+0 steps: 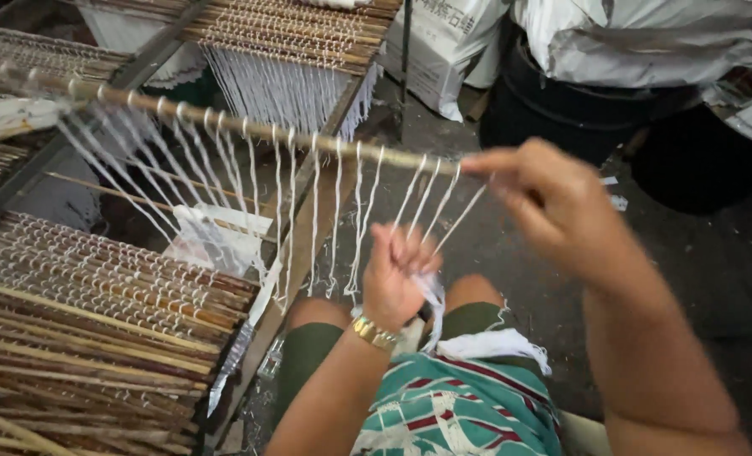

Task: Wrapping cotton wicks around wooden sticks and organizing them on a rack for candle making.

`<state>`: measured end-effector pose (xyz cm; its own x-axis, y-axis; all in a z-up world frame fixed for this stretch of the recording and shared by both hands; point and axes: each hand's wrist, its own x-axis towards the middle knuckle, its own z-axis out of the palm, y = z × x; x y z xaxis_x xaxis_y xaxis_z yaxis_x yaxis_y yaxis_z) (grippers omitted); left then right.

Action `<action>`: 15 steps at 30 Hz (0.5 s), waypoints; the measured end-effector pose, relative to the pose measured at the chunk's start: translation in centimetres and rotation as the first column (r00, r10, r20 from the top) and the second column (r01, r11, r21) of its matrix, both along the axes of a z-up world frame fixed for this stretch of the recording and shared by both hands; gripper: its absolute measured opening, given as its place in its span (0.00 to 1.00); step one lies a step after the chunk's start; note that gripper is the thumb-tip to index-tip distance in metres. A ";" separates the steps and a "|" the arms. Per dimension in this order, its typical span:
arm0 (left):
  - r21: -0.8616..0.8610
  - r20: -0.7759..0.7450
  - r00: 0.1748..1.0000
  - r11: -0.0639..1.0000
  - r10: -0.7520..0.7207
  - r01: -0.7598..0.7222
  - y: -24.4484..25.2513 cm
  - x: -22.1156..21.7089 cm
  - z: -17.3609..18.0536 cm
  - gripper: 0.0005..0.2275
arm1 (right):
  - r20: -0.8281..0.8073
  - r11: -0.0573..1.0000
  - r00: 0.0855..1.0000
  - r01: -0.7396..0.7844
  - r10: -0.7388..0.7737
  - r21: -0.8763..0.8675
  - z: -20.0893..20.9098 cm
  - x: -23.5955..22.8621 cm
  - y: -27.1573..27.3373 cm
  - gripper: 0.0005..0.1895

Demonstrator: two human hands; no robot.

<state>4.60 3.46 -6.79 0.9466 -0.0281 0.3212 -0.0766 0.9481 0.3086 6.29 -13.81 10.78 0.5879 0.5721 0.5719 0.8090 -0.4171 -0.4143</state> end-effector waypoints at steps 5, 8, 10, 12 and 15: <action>0.062 -0.263 0.964 0.997 -0.037 0.055 3.8 -1.7 -15.1 0.20 | 0.187 0.971 0.976 0.149 -0.114 -0.187 4.8 5.3 2.0 0.22; 0.257 -0.439 0.897 0.963 0.041 0.082 5.7 -4.3 -21.7 0.21 | 0.193 0.959 0.970 0.187 -0.146 -0.215 7.5 9.3 4.2 0.24; 0.357 -0.510 0.854 0.928 0.098 0.107 6.3 -6.0 -24.3 0.23 | 0.140 0.957 0.976 0.193 -0.166 -0.216 8.5 12.7 5.7 0.24; 0.233 -0.823 0.566 0.938 0.050 0.256 6.9 -7.7 -24.8 0.19 | 0.199 0.951 0.959 0.240 -0.201 -0.194 8.8 16.9 7.3 0.11; 0.259 -0.786 0.615 0.936 0.060 0.240 6.8 -7.0 -24.8 0.17 | 0.216 0.913 0.942 0.311 -0.258 -0.265 8.3 24.0 9.5 0.23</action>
<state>-2.40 10.27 -31.63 0.8167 -0.0812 -0.5713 0.4122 0.7750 0.4791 30.24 -4.32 19.09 0.6579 0.5513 0.5131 0.6853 -0.7207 -0.1045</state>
